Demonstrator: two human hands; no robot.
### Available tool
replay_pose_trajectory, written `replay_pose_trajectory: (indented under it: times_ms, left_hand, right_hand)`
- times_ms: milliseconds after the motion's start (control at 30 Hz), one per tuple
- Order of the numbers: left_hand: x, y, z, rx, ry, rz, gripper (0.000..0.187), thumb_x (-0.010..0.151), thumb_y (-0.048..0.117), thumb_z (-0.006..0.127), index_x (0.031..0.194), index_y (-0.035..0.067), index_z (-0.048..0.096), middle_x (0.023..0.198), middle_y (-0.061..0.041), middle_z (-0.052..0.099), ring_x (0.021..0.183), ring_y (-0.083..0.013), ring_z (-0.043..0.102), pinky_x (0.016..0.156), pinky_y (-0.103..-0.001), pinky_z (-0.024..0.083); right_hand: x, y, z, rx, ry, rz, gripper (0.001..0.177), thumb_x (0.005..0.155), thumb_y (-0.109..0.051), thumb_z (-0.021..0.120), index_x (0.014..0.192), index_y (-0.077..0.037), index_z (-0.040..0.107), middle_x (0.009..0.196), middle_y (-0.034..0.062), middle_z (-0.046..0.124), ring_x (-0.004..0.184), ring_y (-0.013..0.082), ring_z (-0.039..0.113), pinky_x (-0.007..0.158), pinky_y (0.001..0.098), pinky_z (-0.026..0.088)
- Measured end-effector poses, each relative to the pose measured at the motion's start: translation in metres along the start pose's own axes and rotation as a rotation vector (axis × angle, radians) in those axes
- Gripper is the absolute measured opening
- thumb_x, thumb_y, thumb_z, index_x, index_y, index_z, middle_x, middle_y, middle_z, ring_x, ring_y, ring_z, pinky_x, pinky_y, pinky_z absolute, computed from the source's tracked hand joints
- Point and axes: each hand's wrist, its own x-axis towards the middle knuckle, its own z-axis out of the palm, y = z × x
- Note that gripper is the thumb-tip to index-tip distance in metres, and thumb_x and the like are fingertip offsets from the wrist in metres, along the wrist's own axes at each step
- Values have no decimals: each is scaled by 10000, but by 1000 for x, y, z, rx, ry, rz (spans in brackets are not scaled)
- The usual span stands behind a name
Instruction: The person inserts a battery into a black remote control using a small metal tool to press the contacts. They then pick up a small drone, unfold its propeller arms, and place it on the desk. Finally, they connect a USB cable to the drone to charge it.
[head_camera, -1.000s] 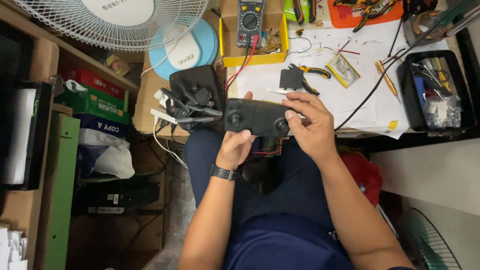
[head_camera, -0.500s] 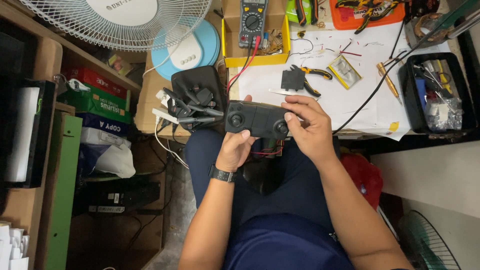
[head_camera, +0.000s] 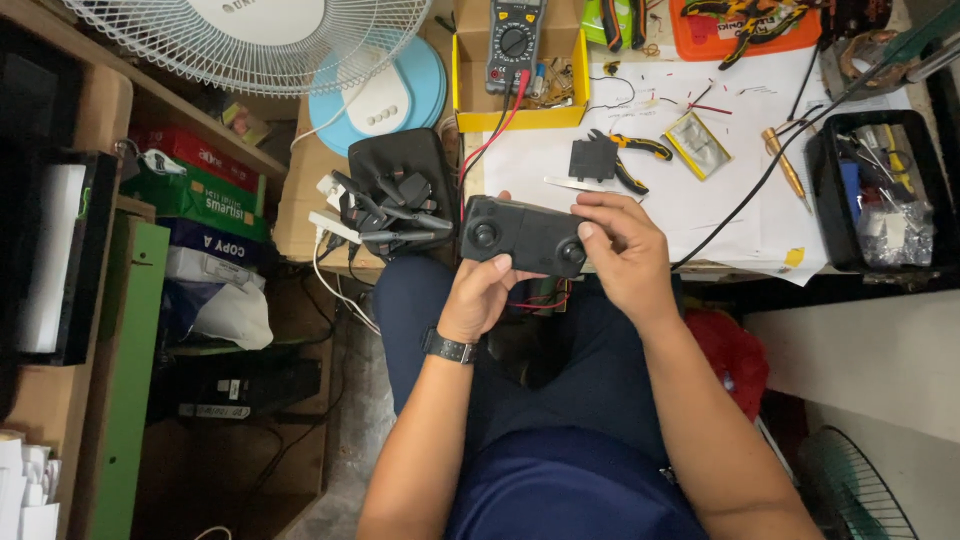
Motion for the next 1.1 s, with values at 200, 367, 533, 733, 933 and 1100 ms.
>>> replay_pose_trajectory:
  times_ms: [200,367,533,733,933,1100]
  left_hand:
    - [2,-7,5,-3,119,-22,692,1073,168,713,1719,1,530,1503,-342,732,1232,-565,788,977,-784,671]
    - [1,-18,-5,10,136,-38,663,1097,187,710,1721,34,544,1554,-310,717,1281,-518,778,1005,-751,671]
    - [1,-16,-5,16,136,-45,655,1098,195,711,1716,47,551,1545,-310,722,1270,-511,785,996,-751,677]
    - [1,-14,-3,8,128,-45,633,1105,204,711,1701,53,562,1538,-298,732,1268,-501,788,993,-731,683]
    - [-1,-15,-3,4,122,-46,605,1106,210,709,1682,73,583,1526,-268,751,1266,-479,796,1000,-730,678]
    - [-4,-29,-13,31,144,-54,620,1104,180,717,1693,57,568,1524,-275,749,1259,-485,794,990,-717,686]
  right_hand:
    - [5,5,-3,-61,-10,42,230,1149,-53,747,1349,-19,856,1373,200,779,1254,290,776,1008,448,654]
    - [6,5,0,-37,-18,83,240,1156,-44,729,1360,-16,851,1375,207,774,1202,270,777,976,454,655]
    - [9,9,1,-38,-29,82,242,1159,-53,733,1368,-30,853,1371,207,776,1192,278,782,956,459,656]
    - [10,16,3,9,-32,114,236,1161,-56,715,1350,-22,851,1368,192,780,1088,222,784,834,363,678]
    - [10,27,4,50,-38,105,229,1162,-36,711,1342,9,846,1355,229,781,1126,289,801,823,429,685]
    - [8,38,5,129,-19,105,221,1163,-27,711,1336,8,845,1347,210,781,1205,258,751,885,410,666]
